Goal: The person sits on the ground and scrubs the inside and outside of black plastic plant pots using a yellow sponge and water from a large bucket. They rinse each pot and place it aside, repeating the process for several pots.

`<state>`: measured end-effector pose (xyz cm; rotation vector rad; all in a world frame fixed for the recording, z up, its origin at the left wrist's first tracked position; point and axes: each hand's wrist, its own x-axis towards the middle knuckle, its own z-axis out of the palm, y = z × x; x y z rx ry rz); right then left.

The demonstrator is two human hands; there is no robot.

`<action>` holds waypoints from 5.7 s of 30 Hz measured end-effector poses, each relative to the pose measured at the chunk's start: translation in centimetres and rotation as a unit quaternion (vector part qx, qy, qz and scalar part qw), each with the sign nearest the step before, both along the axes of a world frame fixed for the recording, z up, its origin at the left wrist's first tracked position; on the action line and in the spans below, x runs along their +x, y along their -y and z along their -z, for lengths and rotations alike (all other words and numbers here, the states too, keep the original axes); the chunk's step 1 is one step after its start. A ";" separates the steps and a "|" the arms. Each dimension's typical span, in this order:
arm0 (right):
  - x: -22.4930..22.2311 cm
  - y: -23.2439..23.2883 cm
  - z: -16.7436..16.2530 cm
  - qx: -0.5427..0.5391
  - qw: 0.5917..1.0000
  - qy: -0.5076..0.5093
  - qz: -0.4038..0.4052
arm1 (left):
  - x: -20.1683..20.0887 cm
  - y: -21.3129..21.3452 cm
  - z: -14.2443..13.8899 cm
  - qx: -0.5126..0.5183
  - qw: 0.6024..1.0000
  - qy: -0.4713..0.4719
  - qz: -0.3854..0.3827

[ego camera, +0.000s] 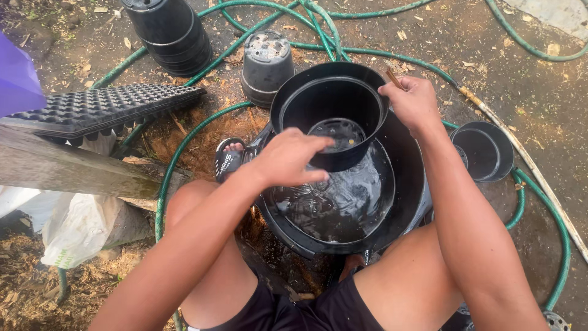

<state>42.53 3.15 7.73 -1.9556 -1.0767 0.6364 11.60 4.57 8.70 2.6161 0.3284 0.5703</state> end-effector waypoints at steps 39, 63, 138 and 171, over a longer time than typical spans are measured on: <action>10.1 39.5 13.8 -0.129 0.906 0.085 0.394 | -8.4 -0.6 6.1 -0.691 0.582 0.294 -0.312; 16.5 35.1 11.3 -0.118 0.938 0.171 0.277 | -9.4 4.6 9.6 -0.750 0.442 0.383 -0.310; -15.9 7.1 15.7 0.083 0.946 0.306 -0.072 | 2.5 14.1 21.4 -0.497 0.615 0.392 -0.470; -14.3 10.6 23.8 0.195 0.855 -0.453 0.162 | -9.1 12.8 17.4 -0.398 0.646 0.320 -0.567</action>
